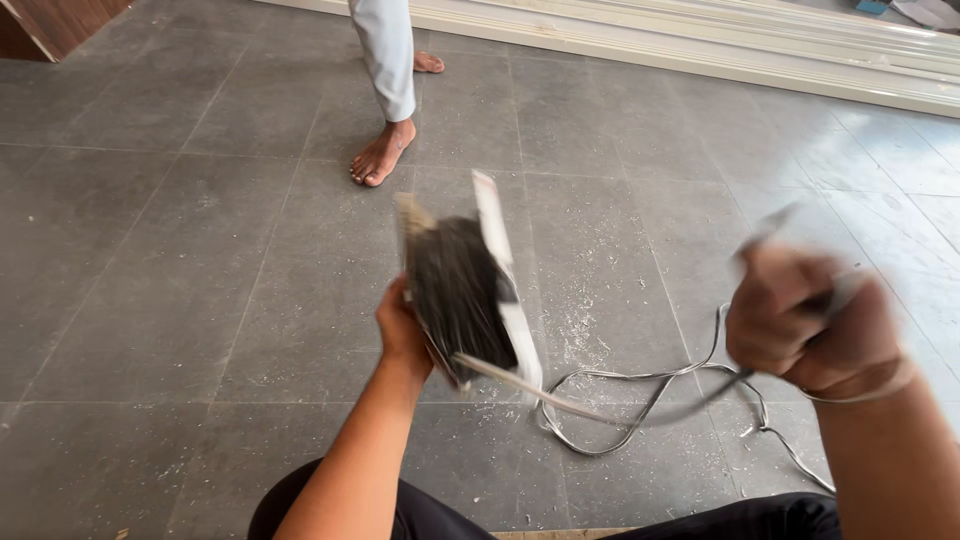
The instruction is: The person uncoils a roll of LED strip wire and inserts it into the channel of a white aluminum profile. They use a utility knife to trim the wire and push it into the profile's groove. The task involves handling the wire and profile on the floor.
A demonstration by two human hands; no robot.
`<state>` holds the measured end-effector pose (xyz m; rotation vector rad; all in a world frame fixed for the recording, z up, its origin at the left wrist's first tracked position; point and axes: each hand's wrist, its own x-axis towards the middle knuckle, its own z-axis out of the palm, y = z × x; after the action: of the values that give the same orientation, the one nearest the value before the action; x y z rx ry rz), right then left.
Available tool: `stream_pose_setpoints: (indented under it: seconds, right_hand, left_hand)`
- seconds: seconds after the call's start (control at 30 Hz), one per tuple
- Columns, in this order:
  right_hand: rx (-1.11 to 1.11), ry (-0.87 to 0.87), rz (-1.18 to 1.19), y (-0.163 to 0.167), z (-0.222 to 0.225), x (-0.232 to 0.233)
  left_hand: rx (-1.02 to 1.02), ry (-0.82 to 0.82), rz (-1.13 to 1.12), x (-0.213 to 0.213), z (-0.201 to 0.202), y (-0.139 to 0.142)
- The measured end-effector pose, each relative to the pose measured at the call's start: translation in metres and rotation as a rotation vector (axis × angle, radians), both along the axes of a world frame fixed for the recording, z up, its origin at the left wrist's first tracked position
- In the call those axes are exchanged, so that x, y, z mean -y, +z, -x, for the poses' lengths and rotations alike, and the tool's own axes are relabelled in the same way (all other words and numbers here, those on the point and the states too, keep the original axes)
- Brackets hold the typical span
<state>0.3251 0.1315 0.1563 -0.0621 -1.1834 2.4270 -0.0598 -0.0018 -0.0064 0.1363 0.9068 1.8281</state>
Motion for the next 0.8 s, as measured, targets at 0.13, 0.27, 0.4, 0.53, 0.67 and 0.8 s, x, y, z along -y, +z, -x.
stream_pose_setpoints:
  seconds: [0.13,0.27,0.4,0.53,0.67,0.8]
  right_hand:
    - [1.295,-0.639,-0.368,-0.122,-0.045,-0.067]
    - [1.556,-1.333,-0.97,-0.177,-0.066,-0.078]
    - [0.896,-0.839,-0.579,-0.194,0.028,-0.051]
    - [0.517,-0.304,0.279,-0.203,0.116,-0.015]
    - [0.49,-0.253,0.387,-0.164,0.134,-0.017]
    - [0.453,-0.109,0.059,-0.09,0.127,-0.042]
  left_hand:
    - [-0.036,0.208,-0.405,0.012,0.022,-0.003]
    - [-0.082,0.055,-0.563,0.019,0.032,0.009]
    - [-0.079,-0.207,-0.484,0.024,0.024,0.018]
    - [-0.019,-0.34,-0.419,0.051,0.014,0.011]
    - [0.021,-0.418,-0.38,0.065,0.01,0.0]
    - [-0.034,-0.484,-0.28,0.048,0.009,0.002]
